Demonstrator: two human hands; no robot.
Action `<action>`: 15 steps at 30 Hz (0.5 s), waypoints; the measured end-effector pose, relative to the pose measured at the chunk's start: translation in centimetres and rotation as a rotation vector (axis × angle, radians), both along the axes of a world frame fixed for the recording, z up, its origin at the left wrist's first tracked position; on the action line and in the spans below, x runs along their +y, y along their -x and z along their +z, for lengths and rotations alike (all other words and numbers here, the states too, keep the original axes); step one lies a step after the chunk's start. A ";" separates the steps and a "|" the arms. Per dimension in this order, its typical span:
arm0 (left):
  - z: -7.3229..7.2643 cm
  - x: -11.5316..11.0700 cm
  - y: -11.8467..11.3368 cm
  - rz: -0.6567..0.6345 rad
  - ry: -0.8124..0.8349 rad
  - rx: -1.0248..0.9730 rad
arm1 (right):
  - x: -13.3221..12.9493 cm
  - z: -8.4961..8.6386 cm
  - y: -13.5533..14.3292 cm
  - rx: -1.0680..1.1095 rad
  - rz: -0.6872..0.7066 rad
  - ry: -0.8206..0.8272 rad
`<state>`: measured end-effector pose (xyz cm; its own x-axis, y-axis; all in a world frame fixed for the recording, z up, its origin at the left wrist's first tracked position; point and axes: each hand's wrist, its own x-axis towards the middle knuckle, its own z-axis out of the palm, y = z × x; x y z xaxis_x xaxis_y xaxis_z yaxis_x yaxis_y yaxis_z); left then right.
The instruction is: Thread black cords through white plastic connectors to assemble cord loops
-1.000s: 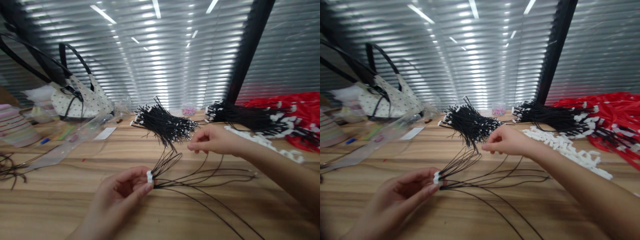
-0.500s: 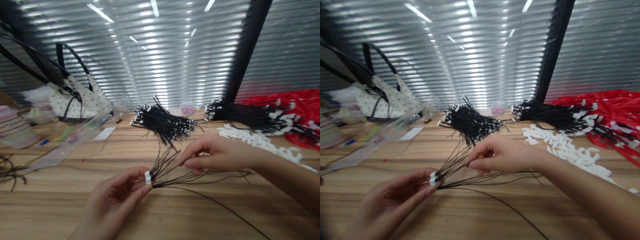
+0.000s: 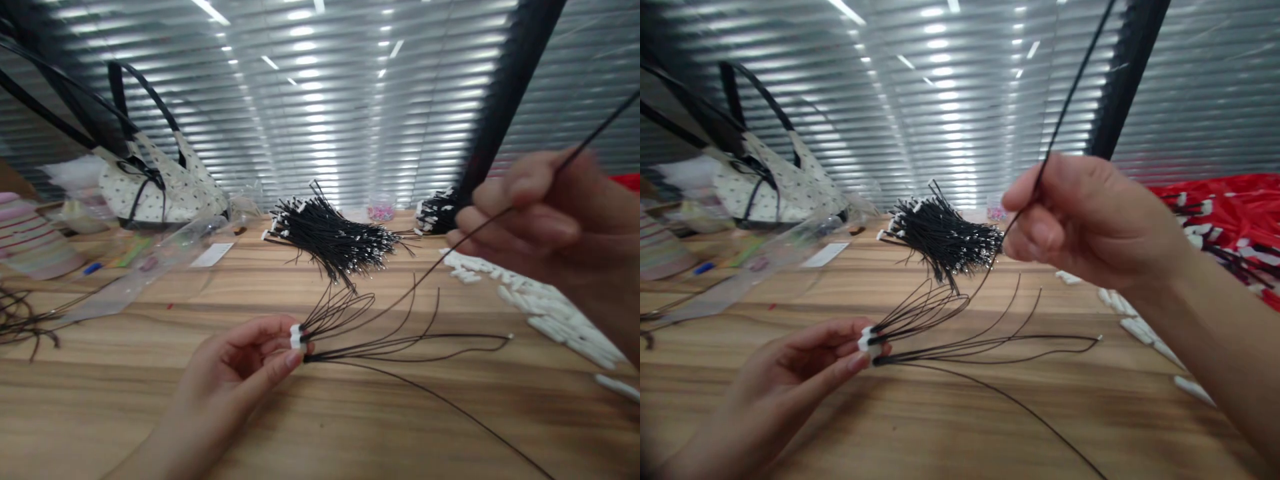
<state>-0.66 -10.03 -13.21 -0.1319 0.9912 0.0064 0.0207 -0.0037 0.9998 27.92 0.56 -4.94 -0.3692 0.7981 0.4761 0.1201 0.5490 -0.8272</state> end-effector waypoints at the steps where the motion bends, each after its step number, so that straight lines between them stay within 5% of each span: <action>1: -0.1 -0.1 0.1 -0.003 0.014 -0.001 | -0.3 -0.1 0.8 0.065 0.177 0.075; 4: -0.3 -0.4 0.1 -0.031 0.037 -0.009 | -1.3 -1.1 3.1 -0.066 0.350 0.000; 9: 0.2 -0.6 -0.4 -0.101 0.005 -0.001 | -3.9 -4.4 5.9 -0.353 0.210 -0.360; 15: 0.7 -0.7 -0.6 -0.095 -0.058 0.020 | -5.5 -6.2 6.8 -0.347 0.163 -0.425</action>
